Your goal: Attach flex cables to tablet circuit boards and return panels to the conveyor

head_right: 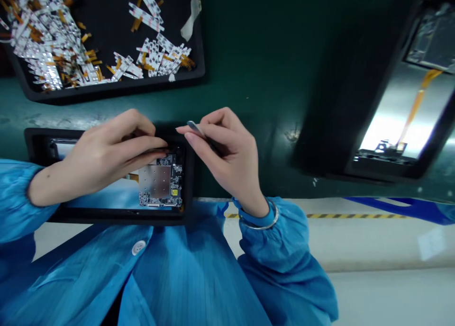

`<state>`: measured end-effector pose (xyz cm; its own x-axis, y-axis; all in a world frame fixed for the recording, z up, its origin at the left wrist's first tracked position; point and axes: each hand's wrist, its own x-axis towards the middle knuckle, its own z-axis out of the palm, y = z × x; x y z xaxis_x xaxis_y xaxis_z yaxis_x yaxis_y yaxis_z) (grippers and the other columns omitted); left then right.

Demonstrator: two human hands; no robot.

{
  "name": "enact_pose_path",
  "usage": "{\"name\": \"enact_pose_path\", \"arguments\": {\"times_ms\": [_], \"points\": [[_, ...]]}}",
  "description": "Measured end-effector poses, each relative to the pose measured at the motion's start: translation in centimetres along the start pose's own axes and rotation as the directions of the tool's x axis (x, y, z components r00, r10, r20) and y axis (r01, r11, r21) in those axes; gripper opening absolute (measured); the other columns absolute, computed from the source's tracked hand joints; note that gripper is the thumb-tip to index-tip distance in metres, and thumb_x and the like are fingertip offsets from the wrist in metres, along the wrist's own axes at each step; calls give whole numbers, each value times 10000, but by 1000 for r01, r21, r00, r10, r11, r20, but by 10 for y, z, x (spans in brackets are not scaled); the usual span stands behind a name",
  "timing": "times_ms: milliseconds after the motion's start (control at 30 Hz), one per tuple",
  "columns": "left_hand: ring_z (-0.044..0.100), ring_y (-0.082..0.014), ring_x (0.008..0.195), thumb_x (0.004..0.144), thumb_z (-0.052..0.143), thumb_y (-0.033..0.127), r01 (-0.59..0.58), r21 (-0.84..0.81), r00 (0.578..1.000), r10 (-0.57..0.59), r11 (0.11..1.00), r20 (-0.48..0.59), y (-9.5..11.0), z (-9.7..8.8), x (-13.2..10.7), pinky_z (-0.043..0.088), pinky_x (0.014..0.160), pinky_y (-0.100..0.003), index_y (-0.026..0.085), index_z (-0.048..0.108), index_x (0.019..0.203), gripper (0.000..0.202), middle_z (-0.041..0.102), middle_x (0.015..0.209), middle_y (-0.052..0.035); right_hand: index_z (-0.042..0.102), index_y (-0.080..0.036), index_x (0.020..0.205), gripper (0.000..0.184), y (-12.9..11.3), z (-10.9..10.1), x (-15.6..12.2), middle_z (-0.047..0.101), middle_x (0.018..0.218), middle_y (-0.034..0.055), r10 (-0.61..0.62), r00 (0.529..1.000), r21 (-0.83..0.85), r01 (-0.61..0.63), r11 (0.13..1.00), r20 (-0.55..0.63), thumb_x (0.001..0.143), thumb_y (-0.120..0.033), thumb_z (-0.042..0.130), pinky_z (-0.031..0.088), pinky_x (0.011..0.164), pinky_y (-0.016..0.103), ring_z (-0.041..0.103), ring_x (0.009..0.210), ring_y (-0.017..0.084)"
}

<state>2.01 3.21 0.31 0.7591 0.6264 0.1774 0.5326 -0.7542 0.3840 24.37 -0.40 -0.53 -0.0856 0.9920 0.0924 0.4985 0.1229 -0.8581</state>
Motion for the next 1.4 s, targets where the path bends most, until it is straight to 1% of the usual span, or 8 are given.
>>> {"name": "enact_pose_path", "arguments": {"times_ms": [133, 300, 433, 567, 833, 1133, 1300, 1400], "points": [[609, -151, 743, 1032, 424, 290, 40, -72, 999, -40, 997, 4, 1, 5, 6, 470, 582, -269, 200, 655, 955, 260, 602, 965, -48, 790, -286, 1011, 173, 2, 6, -2, 579, 842, 35, 2, 1000, 21, -3, 1000, 28, 944, -286, 631, 507, 601, 298, 584, 803, 163], [639, -177, 813, 1018, 464, 268, 55, -70, 998, -55, 996, 2, 1, 5, 5, 528, 621, -291, 199, 625, 978, 179, 626, 1008, -90, 796, -290, 984, 166, 2, 5, -1, 586, 841, 32, 19, 999, 54, -21, 998, 28, 928, -260, 643, 475, 572, 289, 560, 776, 155], [642, -168, 820, 1016, 481, 256, 53, -54, 998, -54, 997, -14, 2, 7, 4, 549, 656, -291, 211, 613, 975, 145, 626, 996, -78, 798, -289, 979, 172, 4, 5, 0, 578, 842, 28, 2, 999, 76, -5, 997, 38, 920, -236, 645, 460, 565, 284, 551, 771, 149], [647, -172, 835, 1017, 476, 257, 58, -65, 998, -59, 996, -13, 0, 8, 3, 562, 685, -305, 211, 619, 978, 155, 635, 1002, -79, 796, -301, 996, 180, 6, 6, 0, 576, 854, 30, 15, 999, 69, -19, 997, 51, 928, -257, 636, 458, 566, 284, 550, 783, 153], [636, -168, 834, 1010, 495, 247, 64, -60, 998, -65, 996, -22, 1, 9, 3, 558, 669, -292, 193, 619, 993, 136, 634, 999, -97, 800, -291, 976, 154, 6, 5, 0, 579, 841, 19, 7, 998, 110, -13, 994, 62, 917, -251, 663, 446, 549, 259, 534, 734, 127], [628, -156, 815, 1011, 496, 250, 67, -45, 997, -68, 997, -29, 0, 9, 2, 562, 672, -292, 210, 607, 1005, 118, 623, 1000, -83, 795, -287, 995, 166, 4, 4, 1, 602, 859, 22, 4, 994, 40, -9, 999, 110, 932, -250, 647, 480, 592, 271, 571, 763, 137], [637, -177, 853, 999, 519, 256, 89, -75, 994, -93, 993, -56, 1, 8, 0, 560, 685, -310, 217, 614, 997, 102, 615, 993, -82, 798, -281, 971, 159, 5, 4, 1, 611, 848, 18, -3, 994, 51, -3, 999, 106, 923, -228, 655, 470, 595, 266, 564, 746, 132], [639, -175, 843, 995, 524, 233, 75, -64, 994, -79, 995, -70, 2, 9, -1, 555, 693, -310, 211, 628, 999, 107, 625, 978, -81, 799, -276, 958, 159, 6, 4, 2, 609, 845, 15, -10, 994, 66, 3, 998, 105, 918, -215, 659, 464, 597, 265, 555, 733, 126]]}}
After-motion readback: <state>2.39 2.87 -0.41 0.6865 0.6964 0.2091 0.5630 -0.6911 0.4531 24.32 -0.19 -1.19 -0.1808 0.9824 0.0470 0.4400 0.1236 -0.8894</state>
